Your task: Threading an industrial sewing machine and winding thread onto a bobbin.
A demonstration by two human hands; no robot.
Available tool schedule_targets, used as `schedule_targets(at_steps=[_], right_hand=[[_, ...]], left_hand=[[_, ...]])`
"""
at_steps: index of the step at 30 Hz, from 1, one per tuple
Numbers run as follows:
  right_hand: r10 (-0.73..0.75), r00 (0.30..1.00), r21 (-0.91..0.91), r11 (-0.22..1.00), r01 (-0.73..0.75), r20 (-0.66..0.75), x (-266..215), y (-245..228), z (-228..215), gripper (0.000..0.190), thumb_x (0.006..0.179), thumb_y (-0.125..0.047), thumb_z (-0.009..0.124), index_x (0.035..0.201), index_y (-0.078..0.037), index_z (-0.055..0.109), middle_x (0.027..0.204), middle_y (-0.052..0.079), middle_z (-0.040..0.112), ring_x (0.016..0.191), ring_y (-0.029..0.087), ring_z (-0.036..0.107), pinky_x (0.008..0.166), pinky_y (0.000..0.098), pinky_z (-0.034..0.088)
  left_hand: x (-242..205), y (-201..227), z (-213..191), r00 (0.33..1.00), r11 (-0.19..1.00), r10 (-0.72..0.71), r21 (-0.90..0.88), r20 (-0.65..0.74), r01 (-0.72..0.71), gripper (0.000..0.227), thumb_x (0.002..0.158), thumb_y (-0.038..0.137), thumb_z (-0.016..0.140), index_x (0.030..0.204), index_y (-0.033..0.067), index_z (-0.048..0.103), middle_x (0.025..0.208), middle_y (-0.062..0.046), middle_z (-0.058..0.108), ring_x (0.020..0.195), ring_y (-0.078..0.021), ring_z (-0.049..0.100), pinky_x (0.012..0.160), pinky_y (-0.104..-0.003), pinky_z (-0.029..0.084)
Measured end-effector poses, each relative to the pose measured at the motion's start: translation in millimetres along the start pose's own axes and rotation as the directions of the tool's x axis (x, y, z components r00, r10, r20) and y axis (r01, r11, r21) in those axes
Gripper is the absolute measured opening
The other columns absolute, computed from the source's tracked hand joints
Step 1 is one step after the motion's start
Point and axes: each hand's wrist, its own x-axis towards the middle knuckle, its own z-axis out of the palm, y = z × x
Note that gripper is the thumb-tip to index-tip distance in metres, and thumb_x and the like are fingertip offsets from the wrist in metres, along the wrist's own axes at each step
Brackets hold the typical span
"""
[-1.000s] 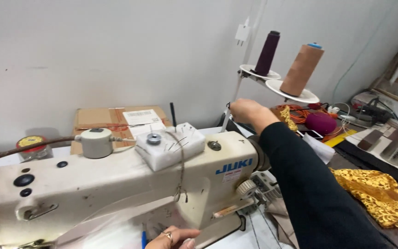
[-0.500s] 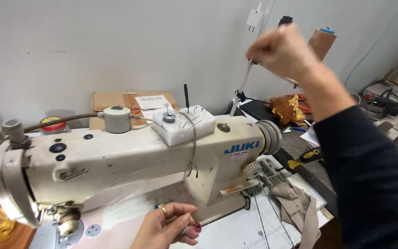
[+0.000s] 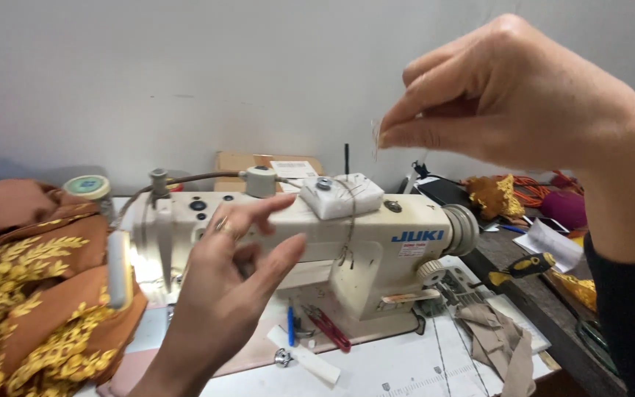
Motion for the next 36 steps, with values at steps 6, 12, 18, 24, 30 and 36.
schedule_targets(at_steps=[6,12,18,24,30,36], right_hand=[[-0.028,0.998,0.058,0.998,0.025,0.048,6.8,-16.0,9.9,0.011,0.083,-0.017,0.071,0.085,-0.009,0.08,0.054,-0.002,0.051,0.045,0.009,0.041,0.04,0.0244,0.033],[0.037,0.995,0.144,0.988,-0.05,0.092,6.5,-23.8,20.9,0.014,0.083,-0.021,0.071,0.084,-0.01,0.081,0.057,-0.003,0.05,0.045,0.008,0.037,0.041,0.0252,0.03],[0.064,0.995,0.239,0.97,-0.042,-0.083,-6.5,-2.2,18.8,0.008,0.083,-0.004,0.072,0.088,0.002,0.074,0.063,0.005,0.053,0.053,0.01,0.042,0.045,0.0232,0.031],[0.203,0.97,0.24,0.956,-0.168,-0.131,-18.4,10.6,20.2,0.012,0.085,-0.003,0.071,0.095,0.003,0.073,0.076,0.011,0.067,0.065,0.014,0.057,0.054,0.0222,0.044],[0.175,0.977,0.235,0.962,-0.142,-0.124,-14.7,9.5,27.5,0.009,0.085,-0.002,0.072,0.093,0.003,0.073,0.075,0.01,0.066,0.066,0.013,0.058,0.057,0.0211,0.045],[0.152,0.982,0.215,0.968,-0.126,-0.109,-10.1,-1.9,27.1,0.009,0.087,-0.001,0.071,0.094,0.005,0.072,0.077,0.013,0.066,0.068,0.016,0.06,0.059,0.0232,0.047]], left_hand=[[15.0,27.5,-0.6,0.989,0.993,0.069,-0.102,0.13,-0.056,0.065,0.078,0.021,0.072,0.14,0.0202,0.052,0.099,-0.001,0.045,0.05,-0.0046,0.039,0.047,-0.015,0.035],[17.8,31.9,10.5,0.975,0.955,0.098,-0.293,0.198,-0.037,0.045,0.076,0.023,0.072,0.118,0.0133,0.059,0.097,0.0,0.048,0.051,-0.0029,0.046,0.049,-0.014,0.04],[1.0,-4.5,-5.5,0.971,0.999,0.012,-0.054,0.239,0.001,0.018,0.082,0.023,0.07,0.08,0.0061,0.074,0.08,-0.004,0.063,0.077,-0.0133,0.065,0.074,-0.026,0.058],[-31.6,-71.6,-36.3,0.791,0.852,-0.447,0.467,0.417,0.235,0.016,0.079,0.024,0.074,0.068,0.0121,0.074,0.078,0.003,0.075,0.072,-0.0089,0.065,0.068,-0.027,0.05],[-27.1,-46.6,-45.3,0.858,0.609,-0.443,0.79,0.26,0.075,0.027,0.084,0.047,0.068,0.092,0.0228,0.06,0.108,0.009,0.068,0.091,-0.0165,0.065,0.074,-0.035,0.048],[-4.0,-25.7,-18.1,0.947,0.894,-0.149,0.447,0.285,0.006,0.085,0.068,0.047,0.075,0.144,0.0232,0.046,0.09,-0.001,0.053,0.084,-0.015,0.053,0.074,-0.026,0.043]])
